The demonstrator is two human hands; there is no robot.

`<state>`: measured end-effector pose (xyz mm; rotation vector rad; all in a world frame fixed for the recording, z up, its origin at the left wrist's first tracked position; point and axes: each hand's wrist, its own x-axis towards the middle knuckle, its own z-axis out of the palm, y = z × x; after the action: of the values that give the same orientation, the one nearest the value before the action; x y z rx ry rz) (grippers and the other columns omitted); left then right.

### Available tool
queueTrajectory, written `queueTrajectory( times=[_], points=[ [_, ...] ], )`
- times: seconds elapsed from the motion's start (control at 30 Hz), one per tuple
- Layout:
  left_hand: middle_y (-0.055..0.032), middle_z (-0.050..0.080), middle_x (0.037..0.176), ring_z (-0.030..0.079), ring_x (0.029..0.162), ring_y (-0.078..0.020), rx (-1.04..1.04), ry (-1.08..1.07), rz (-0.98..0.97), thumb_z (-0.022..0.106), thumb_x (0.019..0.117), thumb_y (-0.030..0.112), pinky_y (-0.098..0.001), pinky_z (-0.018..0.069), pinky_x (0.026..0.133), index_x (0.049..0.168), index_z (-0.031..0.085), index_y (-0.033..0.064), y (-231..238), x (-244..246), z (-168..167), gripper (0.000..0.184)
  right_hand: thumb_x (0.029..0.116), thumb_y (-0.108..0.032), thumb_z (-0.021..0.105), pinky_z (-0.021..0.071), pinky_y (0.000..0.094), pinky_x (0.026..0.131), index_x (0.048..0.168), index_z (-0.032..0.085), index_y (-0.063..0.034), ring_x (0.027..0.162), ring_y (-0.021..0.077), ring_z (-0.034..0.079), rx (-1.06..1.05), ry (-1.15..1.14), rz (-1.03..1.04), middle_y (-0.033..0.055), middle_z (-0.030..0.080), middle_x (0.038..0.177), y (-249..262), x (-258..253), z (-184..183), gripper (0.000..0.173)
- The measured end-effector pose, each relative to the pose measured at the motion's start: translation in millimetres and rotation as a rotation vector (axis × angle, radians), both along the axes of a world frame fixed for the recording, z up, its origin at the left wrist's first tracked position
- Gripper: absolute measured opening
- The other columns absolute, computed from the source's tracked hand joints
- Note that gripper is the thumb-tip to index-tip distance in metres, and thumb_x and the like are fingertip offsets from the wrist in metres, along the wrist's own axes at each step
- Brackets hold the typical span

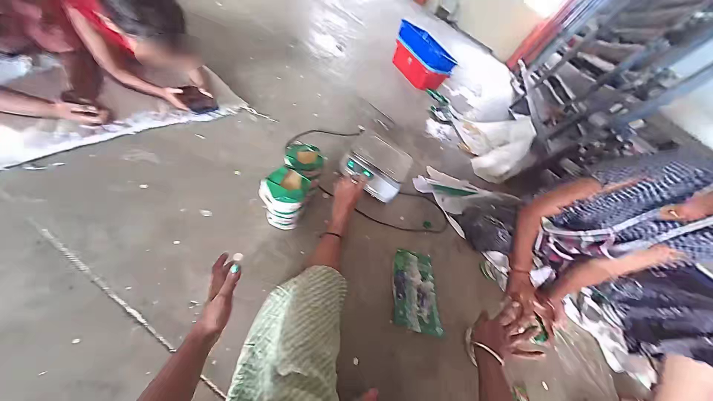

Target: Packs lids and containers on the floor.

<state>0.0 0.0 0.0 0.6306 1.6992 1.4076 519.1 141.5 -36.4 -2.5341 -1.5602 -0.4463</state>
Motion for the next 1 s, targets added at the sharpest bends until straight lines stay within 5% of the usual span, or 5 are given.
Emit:
queueTrajectory(
  times=[0.17,0.33,0.4,0.83,1.0],
  points=[
    [-0.0182,0.027,0.166,0.028,0.151,-0.0376,-0.02,-0.285,0.002,0.031,0.109,0.05,-0.0646,0.0294,0.113,0.163,0.02,0.0152,79,-71,-52,0.065,0.1087,-0.012,0.041,0.0368,0.0401,0.117,0.15,0.03,0.0152,0.142,0.0346,0.044,0.046,1.0,0.594,0.033,0.04,0.154,38,-267,48,0.051],
    [-0.0189,0.037,0.161,0.034,0.146,-0.0408,-0.036,-0.395,-0.117,0.027,0.0986,0.074,-0.0723,0.0303,0.106,0.158,0.039,0.0135,159,-89,-32,0.085,0.1091,-0.055,0.024,0.0503,0.0495,0.101,0.16,0.024,-0.0055,0.134,0.0347,0.052,-0.249,1.635,0.561,0.024,0.04,0.156,68,-441,-15,0.07],
    [-0.0185,0.056,0.142,0.054,0.128,-0.0354,-0.04,-0.433,-0.174,0.024,0.0974,0.075,-0.0632,0.0445,0.097,0.144,0.052,0.0115,176,-88,-31,0.084,0.1064,-0.063,0.014,0.0335,0.0599,0.113,0.164,0.018,-0.0156,0.149,0.0355,0.033,-0.333,1.707,0.306,0.0184,0.027,0.166,73,-478,-5,0.074],
    [-0.0137,0.058,0.135,0.055,0.124,-0.0308,-0.015,-0.412,-0.113,0.03,0.1006,0.064,-0.0588,0.0459,0.095,0.137,0.056,0.0189,108,-44,7,0.063,0.1109,-0.049,0.019,0.0349,0.0618,0.111,0.159,0.031,-0.0222,0.147,0.0329,0.035,-0.308,1.873,0.241,0.0129,0.033,0.162,-1,-458,42,0.057],
    [-0.0108,0.063,0.12,0.062,0.108,-0.0213,0.068,-0.351,-0.243,0.025,0.1086,0.051,-0.0438,0.0535,0.087,0.136,0.055,0.0126,61,19,79,0.056,0.1139,-0.031,0.017,0.0536,0.0378,0.081,0.149,0.034,-0.0009,0.105,0.027,0.06,-0.177,1.828,0.256,0.0224,0.051,0.133,-56,-383,100,0.049]
  ],
)
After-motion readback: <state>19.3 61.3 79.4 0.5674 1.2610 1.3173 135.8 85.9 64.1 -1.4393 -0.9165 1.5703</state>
